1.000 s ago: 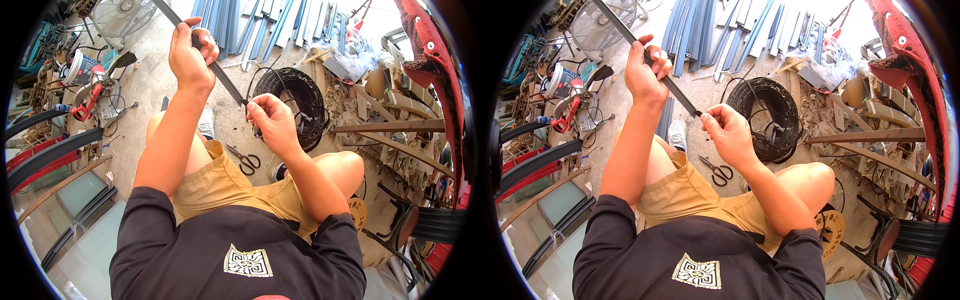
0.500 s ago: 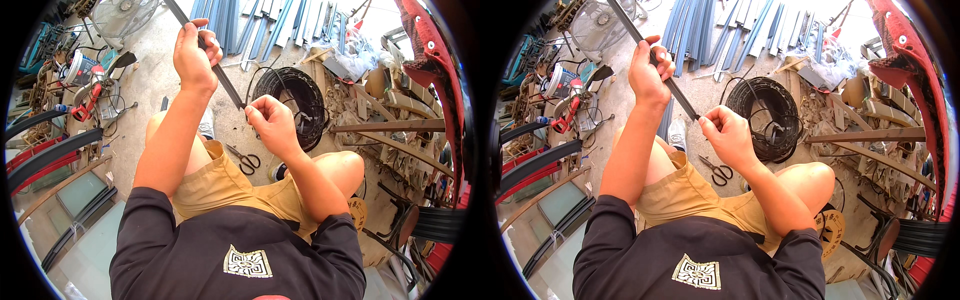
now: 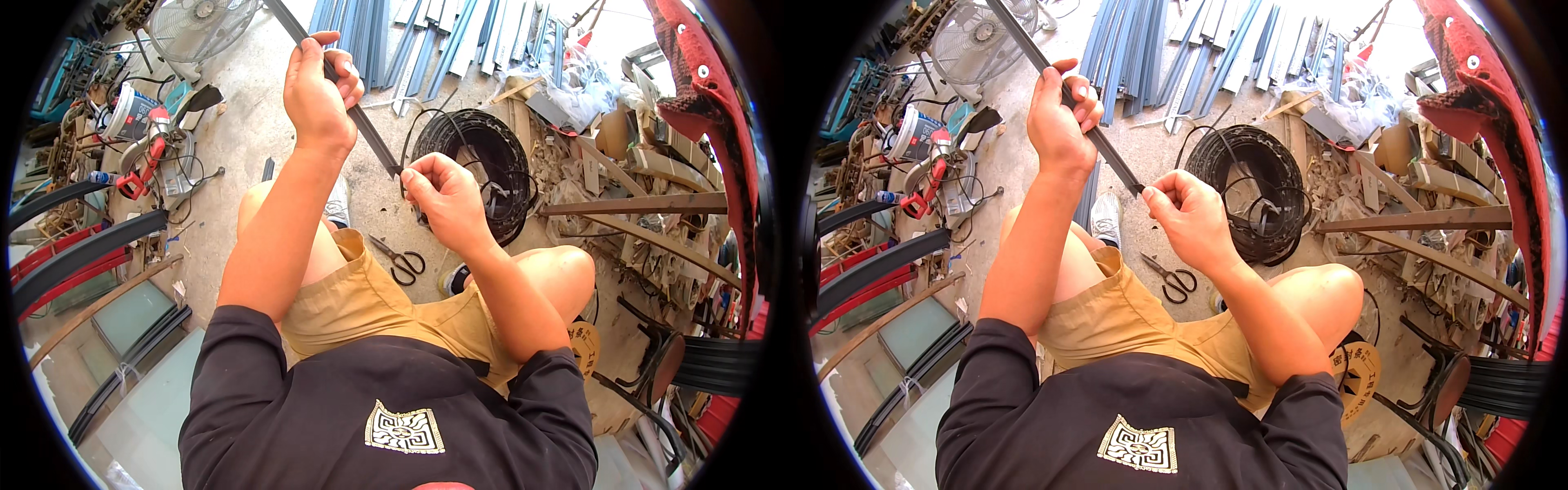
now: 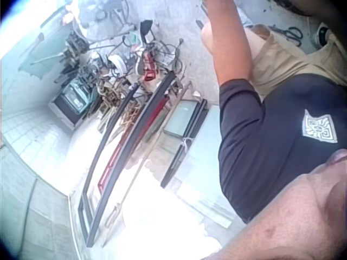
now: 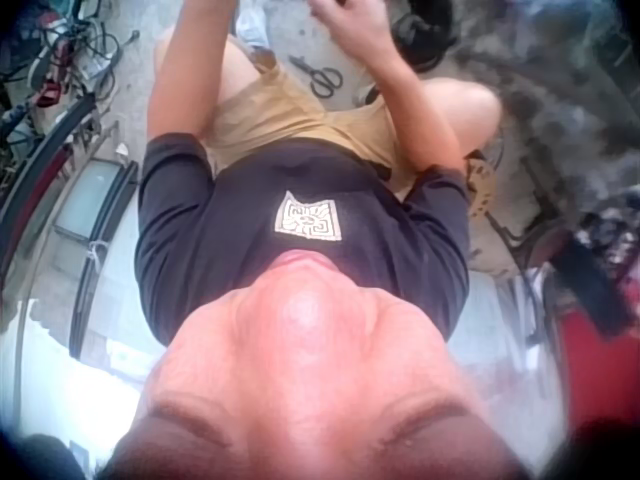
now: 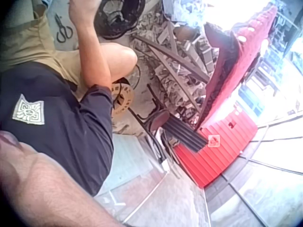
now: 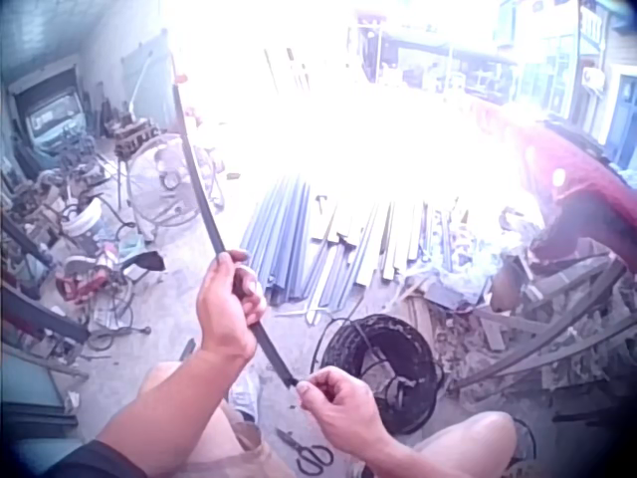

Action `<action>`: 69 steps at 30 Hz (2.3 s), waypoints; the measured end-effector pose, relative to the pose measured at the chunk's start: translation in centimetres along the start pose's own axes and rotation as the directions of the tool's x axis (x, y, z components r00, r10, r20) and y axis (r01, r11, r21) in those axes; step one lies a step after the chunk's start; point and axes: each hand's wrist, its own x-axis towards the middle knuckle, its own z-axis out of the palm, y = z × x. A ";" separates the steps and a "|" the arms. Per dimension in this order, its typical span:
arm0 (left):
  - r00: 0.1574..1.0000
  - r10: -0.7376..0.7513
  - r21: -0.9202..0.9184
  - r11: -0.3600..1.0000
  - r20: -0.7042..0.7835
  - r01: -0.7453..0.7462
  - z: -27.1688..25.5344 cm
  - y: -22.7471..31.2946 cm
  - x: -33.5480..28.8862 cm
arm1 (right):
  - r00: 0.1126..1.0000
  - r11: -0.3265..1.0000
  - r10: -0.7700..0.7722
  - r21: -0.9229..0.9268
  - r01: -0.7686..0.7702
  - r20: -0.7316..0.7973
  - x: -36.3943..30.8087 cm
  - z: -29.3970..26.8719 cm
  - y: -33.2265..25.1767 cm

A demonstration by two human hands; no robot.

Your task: The person uses shears to cut a length of black rubber seal from a large coil and then begins to fit the end of the seal onto a long metal frame strip by hand.

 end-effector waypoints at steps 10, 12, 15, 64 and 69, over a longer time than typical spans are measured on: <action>1.000 -0.011 0.000 1.000 0.001 0.011 0.4 0.0 -0.1 | 0.997 0.986 0.074 0.150 -0.073 -0.001 0.1 0.6 -0.8; 1.000 -0.010 -0.003 1.000 0.010 0.010 0.5 -0.4 0.1 | 0.996 0.977 0.092 0.195 -0.090 -0.001 0.4 0.5 -0.6; 0.999 -0.026 -0.025 0.999 0.025 0.027 0.6 -1.1 0.2 | 0.996 0.959 0.093 0.270 -0.089 -0.003 0.5 0.7 0.0; 0.993 -0.104 -0.161 0.982 -0.048 0.096 -1.6 -0.7 0.9 | 0.999 0.976 -0.028 0.214 0.033 -0.026 0.6 0.9 1.7; 0.993 -0.100 -0.178 0.980 -0.066 0.087 -1.4 -0.1 0.5 | 0.999 0.966 -0.016 0.258 0.026 -0.043 0.7 2.0 1.4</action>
